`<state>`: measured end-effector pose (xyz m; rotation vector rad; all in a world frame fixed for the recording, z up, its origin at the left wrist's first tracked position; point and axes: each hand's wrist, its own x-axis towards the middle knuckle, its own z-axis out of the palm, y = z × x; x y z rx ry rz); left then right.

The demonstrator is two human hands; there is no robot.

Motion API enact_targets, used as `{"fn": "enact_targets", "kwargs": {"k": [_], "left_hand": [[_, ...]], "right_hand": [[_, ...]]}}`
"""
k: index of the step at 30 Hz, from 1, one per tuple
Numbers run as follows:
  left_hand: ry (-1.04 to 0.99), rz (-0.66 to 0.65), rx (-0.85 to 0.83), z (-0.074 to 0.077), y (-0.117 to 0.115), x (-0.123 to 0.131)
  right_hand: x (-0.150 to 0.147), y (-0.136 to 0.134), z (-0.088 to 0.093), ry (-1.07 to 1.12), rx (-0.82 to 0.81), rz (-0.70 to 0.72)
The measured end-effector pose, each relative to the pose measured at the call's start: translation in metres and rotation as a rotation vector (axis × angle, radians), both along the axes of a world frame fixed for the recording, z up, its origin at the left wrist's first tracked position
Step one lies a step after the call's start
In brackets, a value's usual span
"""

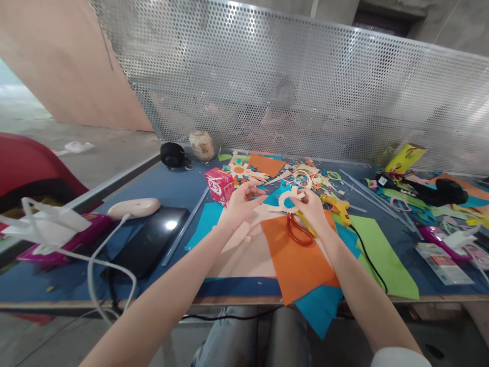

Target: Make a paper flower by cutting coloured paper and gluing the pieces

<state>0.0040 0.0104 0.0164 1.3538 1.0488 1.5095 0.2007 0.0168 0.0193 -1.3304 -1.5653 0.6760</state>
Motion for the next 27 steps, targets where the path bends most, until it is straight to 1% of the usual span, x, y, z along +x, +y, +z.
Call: {"fn": "enact_targets", "kwargs": {"k": [2, 4, 7, 9, 11, 15, 17, 20, 22, 23, 25, 27], "left_hand": [[0.019, -0.009, -0.003, 0.001, -0.001, 0.0], [0.023, -0.017, -0.016, 0.003, -0.003, 0.001], [-0.002, -0.027, -0.017, 0.007, -0.005, 0.0], [-0.025, -0.022, 0.0, 0.009, -0.005, -0.002], [-0.053, -0.008, 0.019, 0.01, -0.004, -0.004], [-0.122, 0.043, 0.066, 0.015, 0.0, -0.012], [-0.141, 0.091, 0.107, 0.019, 0.001, -0.019], [-0.17, 0.198, 0.194, 0.028, 0.0, -0.027], [-0.182, 0.221, 0.217, 0.031, -0.002, -0.029], [-0.18, 0.202, 0.208, 0.032, -0.003, -0.029], [-0.156, 0.12, 0.177, 0.032, -0.005, -0.027], [-0.126, 0.039, 0.167, 0.03, -0.006, -0.024]], "right_hand": [[0.004, 0.002, -0.001, -0.008, -0.001, -0.043], [0.007, 0.005, -0.003, -0.008, -0.025, -0.038], [0.009, 0.008, -0.007, -0.055, -0.078, 0.036], [0.008, 0.009, -0.01, -0.117, -0.078, 0.079], [0.008, 0.01, -0.013, -0.21, -0.035, 0.087], [0.011, 0.013, -0.017, -0.386, 0.08, 0.056], [0.013, 0.015, -0.019, -0.455, 0.114, 0.046], [0.014, 0.016, -0.017, -0.538, 0.13, 0.05], [0.011, 0.013, -0.014, -0.563, 0.186, 0.068], [0.008, 0.01, -0.011, -0.578, 0.236, 0.093], [-0.001, 0.001, -0.007, -0.61, 0.341, 0.181], [-0.014, -0.01, -0.004, -0.627, 0.389, 0.293]]}}
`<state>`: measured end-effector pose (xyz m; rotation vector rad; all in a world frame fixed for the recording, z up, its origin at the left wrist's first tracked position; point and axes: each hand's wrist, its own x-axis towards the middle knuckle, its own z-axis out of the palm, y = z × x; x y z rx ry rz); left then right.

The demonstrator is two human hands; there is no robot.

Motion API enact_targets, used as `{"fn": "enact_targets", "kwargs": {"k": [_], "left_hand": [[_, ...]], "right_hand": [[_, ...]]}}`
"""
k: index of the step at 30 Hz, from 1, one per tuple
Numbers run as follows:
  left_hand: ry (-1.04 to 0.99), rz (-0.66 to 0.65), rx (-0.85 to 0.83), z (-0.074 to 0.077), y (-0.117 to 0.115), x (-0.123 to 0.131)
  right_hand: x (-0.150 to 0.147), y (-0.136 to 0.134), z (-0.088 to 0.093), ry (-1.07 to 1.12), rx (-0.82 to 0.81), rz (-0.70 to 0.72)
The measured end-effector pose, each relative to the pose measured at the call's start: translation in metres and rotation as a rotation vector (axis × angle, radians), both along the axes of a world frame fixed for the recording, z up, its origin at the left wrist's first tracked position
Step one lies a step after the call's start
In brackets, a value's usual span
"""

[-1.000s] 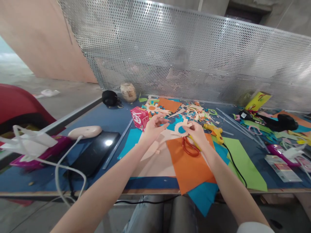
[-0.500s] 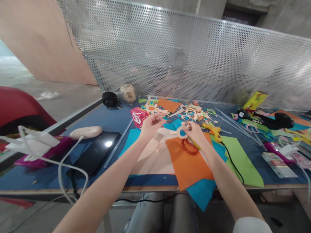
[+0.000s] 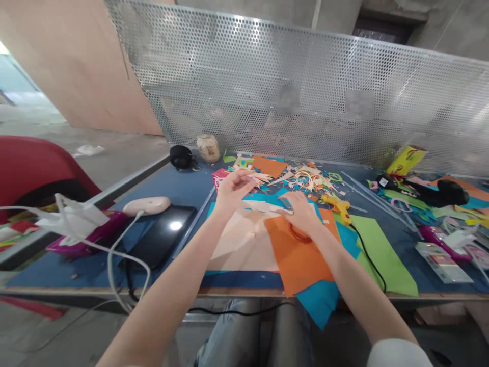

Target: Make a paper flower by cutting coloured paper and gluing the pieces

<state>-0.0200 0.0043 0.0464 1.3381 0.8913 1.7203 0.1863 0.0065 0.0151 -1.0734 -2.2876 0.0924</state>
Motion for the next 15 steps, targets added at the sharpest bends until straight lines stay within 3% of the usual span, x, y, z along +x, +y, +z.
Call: {"fn": "enact_targets", "kwargs": {"k": [4, 9, 12, 15], "left_hand": [[0.036, -0.1, 0.034, -0.003, -0.003, 0.007], [0.048, -0.176, 0.027, 0.001, -0.009, 0.012], [-0.082, -0.122, 0.062, 0.008, -0.012, 0.007], [-0.251, 0.022, 0.15, 0.016, -0.014, -0.005]], "right_hand": [[-0.032, -0.019, -0.005, -0.037, -0.045, 0.029], [-0.05, -0.016, -0.014, -0.115, -0.057, -0.025], [-0.041, -0.008, -0.013, -0.068, -0.073, -0.078], [-0.017, 0.002, -0.005, 0.155, -0.092, -0.188]]}}
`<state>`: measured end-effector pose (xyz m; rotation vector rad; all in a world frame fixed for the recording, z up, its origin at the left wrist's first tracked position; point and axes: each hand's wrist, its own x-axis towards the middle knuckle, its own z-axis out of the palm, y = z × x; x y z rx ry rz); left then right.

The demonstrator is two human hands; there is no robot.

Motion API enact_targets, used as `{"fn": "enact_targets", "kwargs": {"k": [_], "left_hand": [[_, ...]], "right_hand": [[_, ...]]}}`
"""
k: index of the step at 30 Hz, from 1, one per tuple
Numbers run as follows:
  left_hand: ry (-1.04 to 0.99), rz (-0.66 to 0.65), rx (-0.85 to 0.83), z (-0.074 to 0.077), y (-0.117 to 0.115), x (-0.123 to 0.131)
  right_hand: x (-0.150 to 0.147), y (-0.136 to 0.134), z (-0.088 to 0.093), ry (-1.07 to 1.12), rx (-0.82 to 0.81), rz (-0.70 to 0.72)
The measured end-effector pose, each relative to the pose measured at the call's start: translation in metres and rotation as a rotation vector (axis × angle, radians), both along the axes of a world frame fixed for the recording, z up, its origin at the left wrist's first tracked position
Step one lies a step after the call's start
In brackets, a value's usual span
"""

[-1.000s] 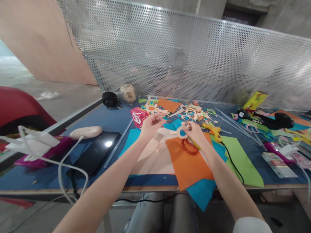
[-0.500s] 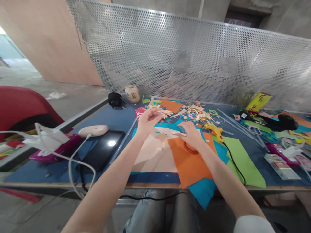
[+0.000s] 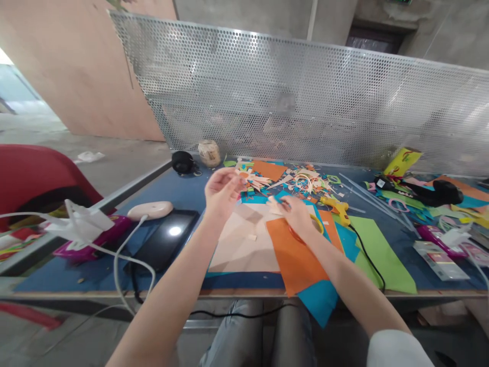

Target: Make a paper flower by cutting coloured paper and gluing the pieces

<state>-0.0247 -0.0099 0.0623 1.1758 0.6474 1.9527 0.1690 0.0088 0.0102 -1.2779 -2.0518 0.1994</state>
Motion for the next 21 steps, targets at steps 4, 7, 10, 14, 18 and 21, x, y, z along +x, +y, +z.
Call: {"fn": "enact_targets", "kwargs": {"k": [4, 7, 10, 14, 18, 21], "left_hand": [[-0.13, 0.092, 0.035, 0.003, 0.003, -0.015], [-0.096, 0.109, 0.016, 0.001, 0.006, -0.018], [-0.019, 0.098, 0.029, 0.0, 0.007, -0.011], [0.129, 0.029, -0.033, -0.003, 0.006, 0.002], [0.242, -0.002, -0.044, -0.006, 0.005, 0.006], [0.301, -0.018, -0.057, -0.007, 0.004, 0.006]], "right_hand": [[0.046, 0.016, 0.012, 0.274, 0.073, -0.284], [0.075, 0.026, 0.017, 0.329, 0.139, -0.439], [0.082, 0.031, 0.016, 0.241, 0.17, -0.457], [0.059, 0.026, 0.009, -0.02, 0.187, -0.316], [0.035, 0.018, 0.004, -0.253, 0.179, -0.119], [0.03, 0.013, 0.005, -0.332, 0.201, -0.041]]}}
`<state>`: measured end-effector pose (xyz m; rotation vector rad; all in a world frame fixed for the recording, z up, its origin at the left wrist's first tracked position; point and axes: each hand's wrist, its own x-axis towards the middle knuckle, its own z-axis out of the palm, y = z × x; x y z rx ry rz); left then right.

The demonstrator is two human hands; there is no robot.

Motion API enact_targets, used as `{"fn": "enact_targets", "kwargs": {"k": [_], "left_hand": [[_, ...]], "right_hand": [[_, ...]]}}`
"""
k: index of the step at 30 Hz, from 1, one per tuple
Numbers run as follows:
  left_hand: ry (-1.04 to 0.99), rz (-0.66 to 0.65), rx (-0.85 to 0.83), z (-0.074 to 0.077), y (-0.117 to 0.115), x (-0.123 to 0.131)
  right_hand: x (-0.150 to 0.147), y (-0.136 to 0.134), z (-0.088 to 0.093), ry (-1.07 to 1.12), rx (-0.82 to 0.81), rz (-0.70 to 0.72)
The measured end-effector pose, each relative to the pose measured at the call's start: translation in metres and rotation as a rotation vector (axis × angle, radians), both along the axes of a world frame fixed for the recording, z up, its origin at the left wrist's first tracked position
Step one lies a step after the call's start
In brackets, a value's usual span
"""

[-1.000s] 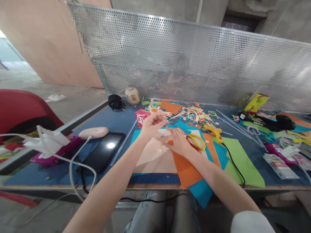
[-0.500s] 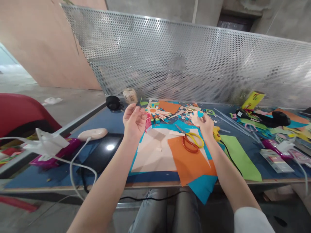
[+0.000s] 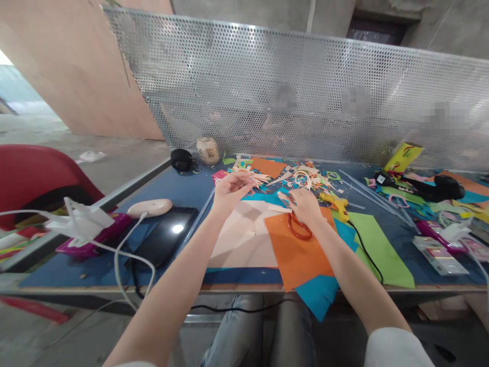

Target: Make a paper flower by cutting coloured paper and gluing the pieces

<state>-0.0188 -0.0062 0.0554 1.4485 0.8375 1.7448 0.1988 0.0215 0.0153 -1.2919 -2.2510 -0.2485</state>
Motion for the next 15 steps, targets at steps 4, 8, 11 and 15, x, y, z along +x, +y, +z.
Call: {"fn": "enact_targets", "kwargs": {"k": [4, 8, 11, 15], "left_hand": [[0.024, -0.031, -0.027, -0.001, 0.0, 0.0], [0.032, -0.048, -0.033, -0.005, 0.004, 0.0], [0.045, -0.071, -0.054, -0.008, 0.006, 0.0], [0.067, -0.117, -0.085, -0.009, 0.006, 0.0]], "right_hand": [[0.001, -0.007, 0.008, -0.069, 0.005, 0.16], [-0.003, -0.013, 0.012, -0.279, -0.087, 0.334], [-0.006, -0.015, 0.01, -0.343, -0.141, 0.372], [-0.005, -0.014, 0.007, -0.334, -0.213, 0.469]]}}
